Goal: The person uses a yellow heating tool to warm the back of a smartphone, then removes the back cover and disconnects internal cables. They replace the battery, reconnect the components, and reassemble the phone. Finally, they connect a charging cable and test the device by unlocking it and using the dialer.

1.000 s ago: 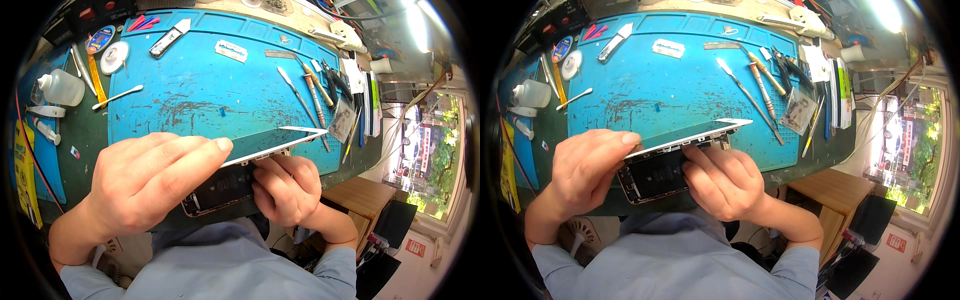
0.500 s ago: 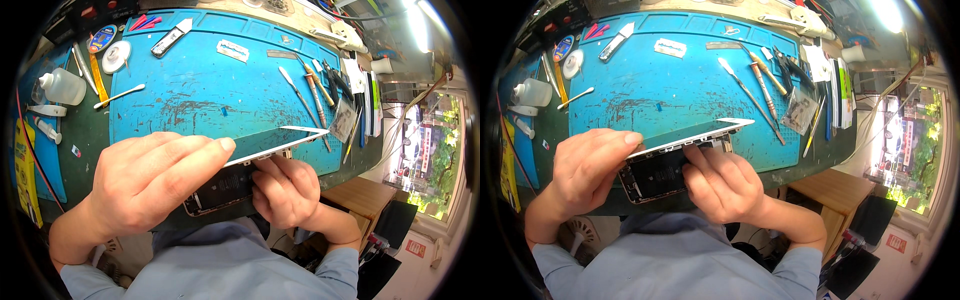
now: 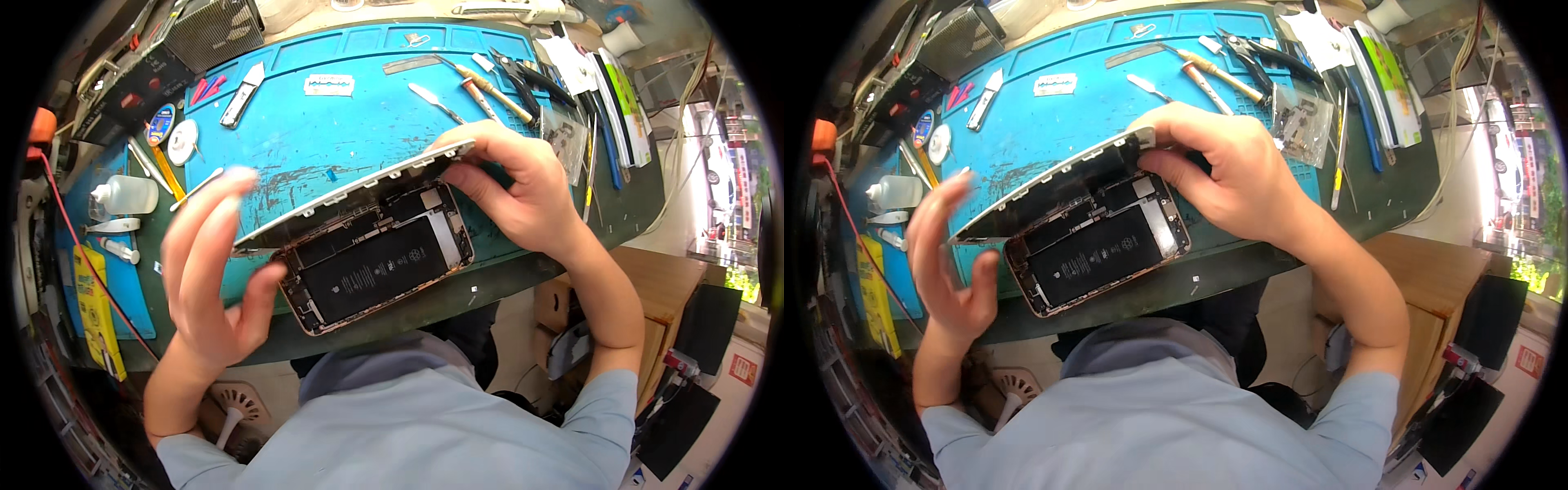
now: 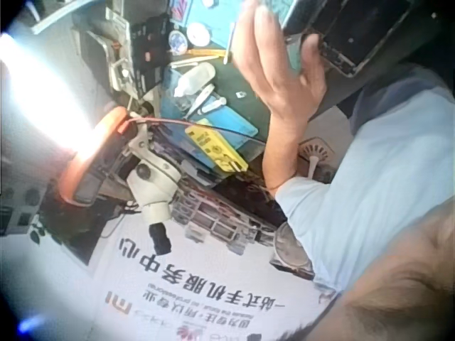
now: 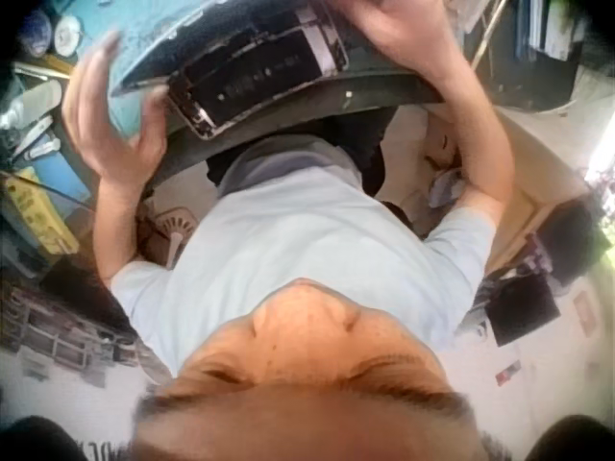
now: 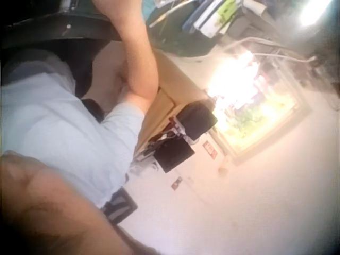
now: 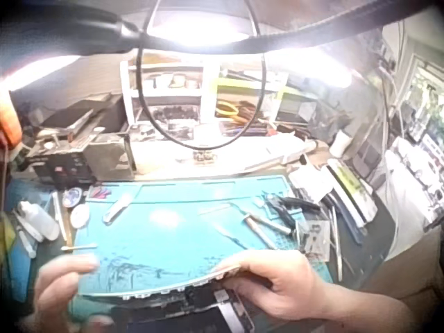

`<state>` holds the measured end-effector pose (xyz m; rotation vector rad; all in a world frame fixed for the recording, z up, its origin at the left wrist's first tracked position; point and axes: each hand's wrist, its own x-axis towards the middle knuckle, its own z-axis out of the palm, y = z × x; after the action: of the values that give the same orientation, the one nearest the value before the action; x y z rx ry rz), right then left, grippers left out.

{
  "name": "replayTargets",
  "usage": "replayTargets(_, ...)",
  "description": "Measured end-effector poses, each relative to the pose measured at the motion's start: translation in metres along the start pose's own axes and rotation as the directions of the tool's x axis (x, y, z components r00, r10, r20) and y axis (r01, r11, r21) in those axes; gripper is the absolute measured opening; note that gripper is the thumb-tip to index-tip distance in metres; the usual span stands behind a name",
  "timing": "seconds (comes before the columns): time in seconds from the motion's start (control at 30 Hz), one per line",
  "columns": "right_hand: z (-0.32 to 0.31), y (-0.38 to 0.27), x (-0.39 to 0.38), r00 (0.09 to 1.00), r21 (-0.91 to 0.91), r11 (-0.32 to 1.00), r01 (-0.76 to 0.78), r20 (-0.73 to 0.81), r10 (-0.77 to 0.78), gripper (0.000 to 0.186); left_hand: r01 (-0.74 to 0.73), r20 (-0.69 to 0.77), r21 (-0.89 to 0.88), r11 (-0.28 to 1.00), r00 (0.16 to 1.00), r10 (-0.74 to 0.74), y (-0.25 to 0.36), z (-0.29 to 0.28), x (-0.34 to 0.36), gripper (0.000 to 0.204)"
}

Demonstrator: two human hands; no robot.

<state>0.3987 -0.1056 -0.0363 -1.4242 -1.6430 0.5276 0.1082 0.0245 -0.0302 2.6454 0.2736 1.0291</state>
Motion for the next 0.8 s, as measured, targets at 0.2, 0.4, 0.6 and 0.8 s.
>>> replayTargets(0.2,0.004,0.003,-0.003,1.000,0.023,1.000,-0.010,0.002,0.010,0.018,-0.137,0.352,0.089,0.987,0.931,0.097,0.061,0.003,-0.003,0.047)
replayTargets(0.4,0.005,0.008,-0.006,0.998,0.048,0.998,0.037,-0.052,-0.034,0.016,-0.113,0.522,0.132,0.985,0.852,0.028,0.070,0.028,0.004,0.058)
replayTargets(0.6,0.005,0.007,-0.005,0.997,0.051,0.998,0.034,-0.075,-0.030,0.012,-0.131,0.574,0.195,0.972,0.819,-0.005,0.075,0.032,0.002,0.063)
replayTargets(0.8,0.004,0.009,-0.006,0.999,0.036,0.999,0.013,-0.042,-0.011,0.012,-0.098,0.561,0.153,0.983,0.828,-0.005,0.076,0.035,0.000,0.076)
